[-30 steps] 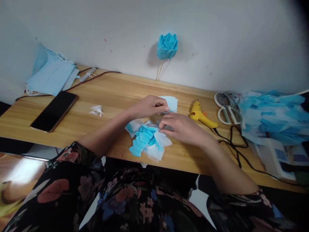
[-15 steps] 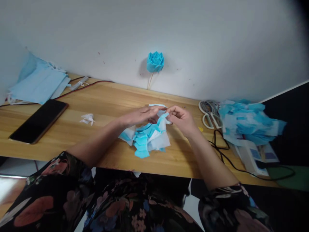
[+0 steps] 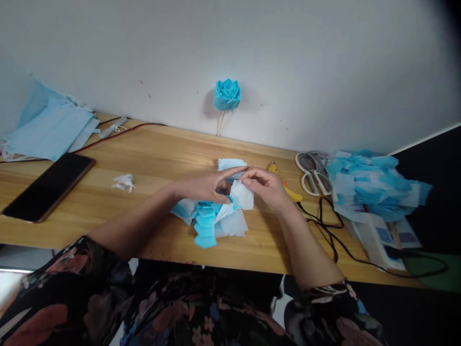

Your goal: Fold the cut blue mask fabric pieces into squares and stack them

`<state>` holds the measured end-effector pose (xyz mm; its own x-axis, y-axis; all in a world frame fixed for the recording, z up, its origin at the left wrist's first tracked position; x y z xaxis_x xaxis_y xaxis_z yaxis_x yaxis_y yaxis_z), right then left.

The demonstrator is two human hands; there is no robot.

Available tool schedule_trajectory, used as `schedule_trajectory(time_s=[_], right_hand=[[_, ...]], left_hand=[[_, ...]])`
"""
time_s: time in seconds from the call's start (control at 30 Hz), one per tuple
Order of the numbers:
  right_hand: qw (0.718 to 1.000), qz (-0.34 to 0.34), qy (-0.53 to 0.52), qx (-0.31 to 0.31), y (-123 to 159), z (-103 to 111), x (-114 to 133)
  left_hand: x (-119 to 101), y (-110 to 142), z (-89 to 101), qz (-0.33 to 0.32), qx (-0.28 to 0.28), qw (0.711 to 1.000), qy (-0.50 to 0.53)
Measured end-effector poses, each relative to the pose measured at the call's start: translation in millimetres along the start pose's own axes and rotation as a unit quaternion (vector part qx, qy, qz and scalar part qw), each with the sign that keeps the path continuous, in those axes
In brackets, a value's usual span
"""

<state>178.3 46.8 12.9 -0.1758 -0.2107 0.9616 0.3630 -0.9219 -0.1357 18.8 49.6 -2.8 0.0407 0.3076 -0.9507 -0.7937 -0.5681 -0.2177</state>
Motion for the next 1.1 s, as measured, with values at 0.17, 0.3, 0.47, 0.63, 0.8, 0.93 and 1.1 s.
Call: schedule_trajectory(time_s=[0.17, 0.3, 0.47, 0.63, 0.8, 0.93, 1.1], right_hand=[[0.997, -0.029, -0.068, -0.022, -1, 0, -5], [0.992, -0.064, -0.095, -0.060, -2, 2, -15], [0.994, -0.054, -0.093, -0.037, -2, 0, -13], [0.995, -0.057, -0.073, 0.023, 1, -7, -10], [0.995, -0.062, -0.078, -0.024, 1, -1, -14], [0.984, -0.076, -0.126, -0.104, 0, 11, -17], [0.966, -0.078, -0.172, -0.178, -2, 23, -17]], left_hand=[[3, 2, 0.9, 0.080, 0.026, 0.996, 0.012], [0, 4, 0.4, 0.109, 0.024, 0.993, -0.037], [1, 3, -0.7, 0.135, 0.031, 0.988, -0.070], [-1, 4, 0.9, 0.139, 0.043, 0.985, -0.092], [-6, 4, 1.5, 0.134, 0.059, 0.982, -0.118], [-7, 5, 2.4, 0.128, 0.070, 0.976, -0.159], [-3, 5, -7.3, 0.115, 0.093, 0.983, -0.110]])
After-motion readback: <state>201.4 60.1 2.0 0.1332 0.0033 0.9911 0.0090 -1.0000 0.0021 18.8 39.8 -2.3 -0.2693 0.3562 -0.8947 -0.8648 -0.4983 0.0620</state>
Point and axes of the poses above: each hand's wrist, its own y-axis away from the middle knuckle, its own z-axis out of the back of the hand, x = y × z, the point moved 6 cm from there along -y, towards the middle knuckle, and after that the axes turned 2 degrees about -z, right-handed, at the moved point
